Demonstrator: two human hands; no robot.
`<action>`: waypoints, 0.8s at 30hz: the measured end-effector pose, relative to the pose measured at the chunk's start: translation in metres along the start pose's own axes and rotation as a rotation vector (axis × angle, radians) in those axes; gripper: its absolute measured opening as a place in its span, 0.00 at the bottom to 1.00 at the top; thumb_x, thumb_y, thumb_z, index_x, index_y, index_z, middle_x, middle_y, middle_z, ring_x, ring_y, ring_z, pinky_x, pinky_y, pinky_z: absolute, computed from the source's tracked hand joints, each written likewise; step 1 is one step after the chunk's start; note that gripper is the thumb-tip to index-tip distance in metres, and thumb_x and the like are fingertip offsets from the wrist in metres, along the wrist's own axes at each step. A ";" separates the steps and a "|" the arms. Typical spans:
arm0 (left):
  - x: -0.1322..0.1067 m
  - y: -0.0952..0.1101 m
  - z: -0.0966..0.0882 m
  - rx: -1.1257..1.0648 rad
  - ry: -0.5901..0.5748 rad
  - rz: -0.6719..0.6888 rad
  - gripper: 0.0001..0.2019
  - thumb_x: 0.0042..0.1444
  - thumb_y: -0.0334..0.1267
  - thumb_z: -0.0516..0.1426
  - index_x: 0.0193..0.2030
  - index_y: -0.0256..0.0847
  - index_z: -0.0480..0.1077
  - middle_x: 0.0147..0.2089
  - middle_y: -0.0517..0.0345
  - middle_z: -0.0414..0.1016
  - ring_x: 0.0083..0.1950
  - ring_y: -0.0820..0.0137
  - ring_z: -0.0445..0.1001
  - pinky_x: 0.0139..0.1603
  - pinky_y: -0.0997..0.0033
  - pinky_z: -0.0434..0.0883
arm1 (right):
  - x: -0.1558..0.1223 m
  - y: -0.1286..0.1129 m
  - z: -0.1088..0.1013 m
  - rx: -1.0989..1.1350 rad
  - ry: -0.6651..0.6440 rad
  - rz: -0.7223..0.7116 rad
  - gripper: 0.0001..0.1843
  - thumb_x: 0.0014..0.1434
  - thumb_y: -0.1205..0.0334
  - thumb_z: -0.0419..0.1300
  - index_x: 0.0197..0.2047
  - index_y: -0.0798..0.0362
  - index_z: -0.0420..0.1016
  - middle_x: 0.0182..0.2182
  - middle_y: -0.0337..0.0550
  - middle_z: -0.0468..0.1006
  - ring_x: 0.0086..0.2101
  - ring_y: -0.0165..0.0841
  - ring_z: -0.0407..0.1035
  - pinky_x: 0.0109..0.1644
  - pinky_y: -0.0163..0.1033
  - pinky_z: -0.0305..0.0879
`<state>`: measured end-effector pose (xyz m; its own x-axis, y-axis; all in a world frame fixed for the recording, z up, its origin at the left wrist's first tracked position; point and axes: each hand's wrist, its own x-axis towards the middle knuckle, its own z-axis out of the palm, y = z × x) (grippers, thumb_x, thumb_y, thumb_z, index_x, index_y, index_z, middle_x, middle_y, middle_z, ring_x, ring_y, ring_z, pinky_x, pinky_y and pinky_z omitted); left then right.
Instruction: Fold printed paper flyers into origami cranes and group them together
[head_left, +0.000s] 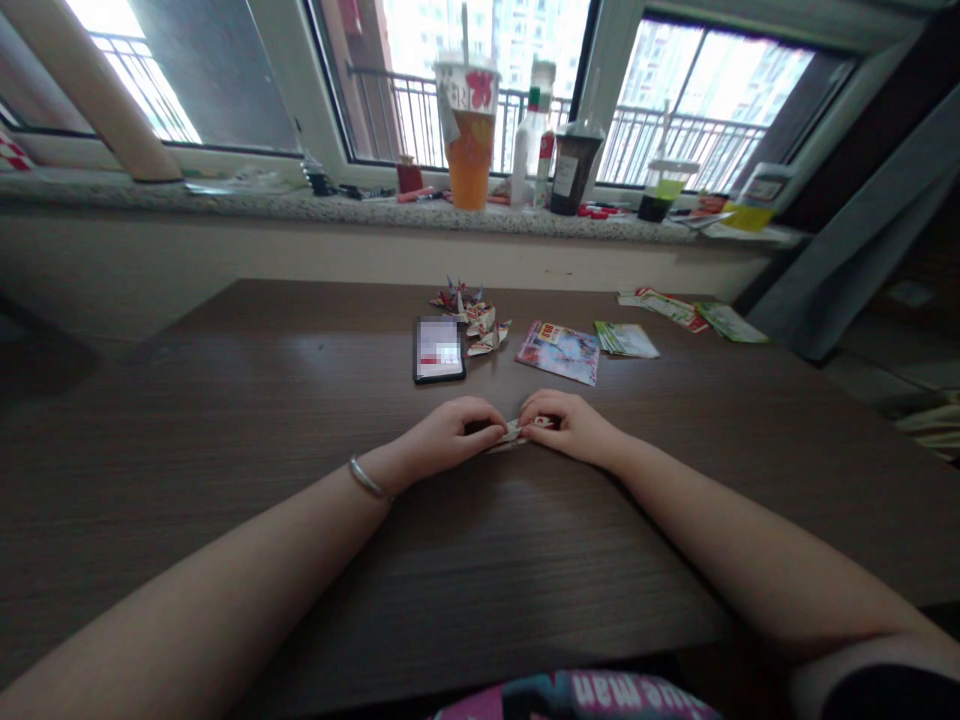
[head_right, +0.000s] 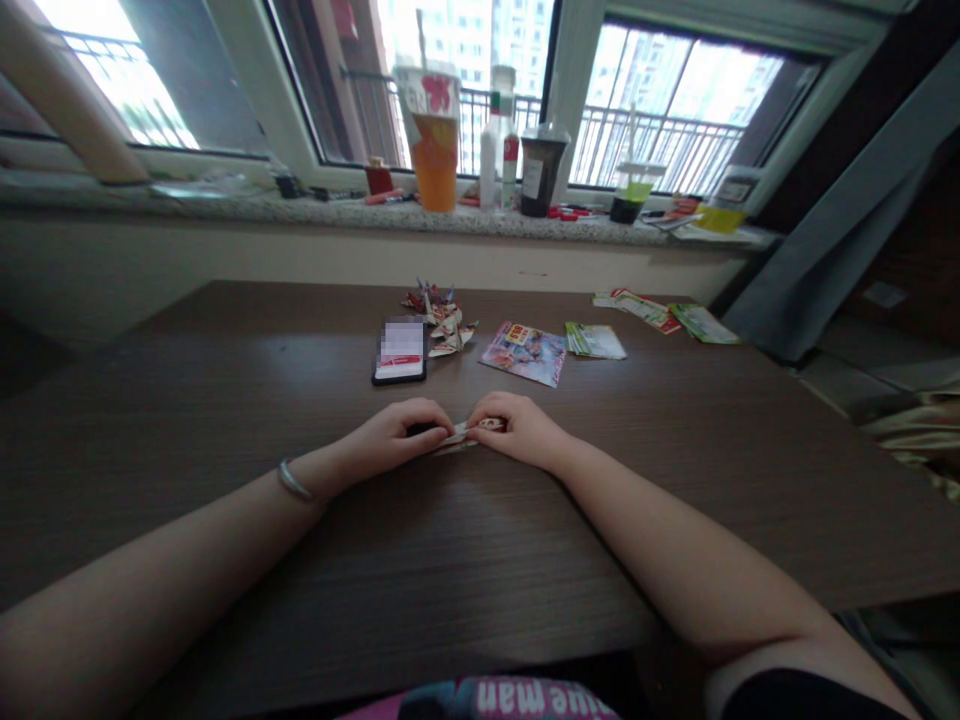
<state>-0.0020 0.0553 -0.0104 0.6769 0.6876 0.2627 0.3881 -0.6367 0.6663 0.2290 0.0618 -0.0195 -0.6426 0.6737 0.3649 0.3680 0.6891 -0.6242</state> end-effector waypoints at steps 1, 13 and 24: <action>0.000 0.000 0.000 0.017 0.004 0.013 0.10 0.60 0.40 0.54 0.37 0.38 0.74 0.37 0.56 0.77 0.40 0.69 0.73 0.44 0.69 0.68 | 0.000 0.000 0.001 0.001 0.004 0.020 0.05 0.59 0.63 0.60 0.34 0.53 0.76 0.34 0.43 0.77 0.38 0.32 0.70 0.45 0.38 0.66; 0.003 -0.011 0.006 0.215 0.054 0.148 0.11 0.64 0.37 0.52 0.40 0.38 0.75 0.43 0.52 0.77 0.46 0.66 0.73 0.49 0.65 0.68 | 0.002 -0.003 0.004 -0.199 0.019 0.063 0.04 0.57 0.67 0.58 0.32 0.54 0.74 0.36 0.43 0.77 0.39 0.33 0.69 0.46 0.38 0.63; 0.002 -0.007 0.006 0.335 0.028 0.193 0.12 0.64 0.40 0.53 0.41 0.39 0.77 0.43 0.53 0.79 0.45 0.67 0.75 0.49 0.66 0.70 | 0.002 -0.012 0.003 -0.488 0.002 -0.060 0.07 0.58 0.67 0.57 0.38 0.53 0.76 0.35 0.44 0.76 0.39 0.35 0.66 0.45 0.39 0.60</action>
<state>0.0008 0.0591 -0.0191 0.7419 0.5500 0.3835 0.4411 -0.8311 0.3387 0.2214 0.0536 -0.0131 -0.6717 0.6288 0.3917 0.6021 0.7714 -0.2059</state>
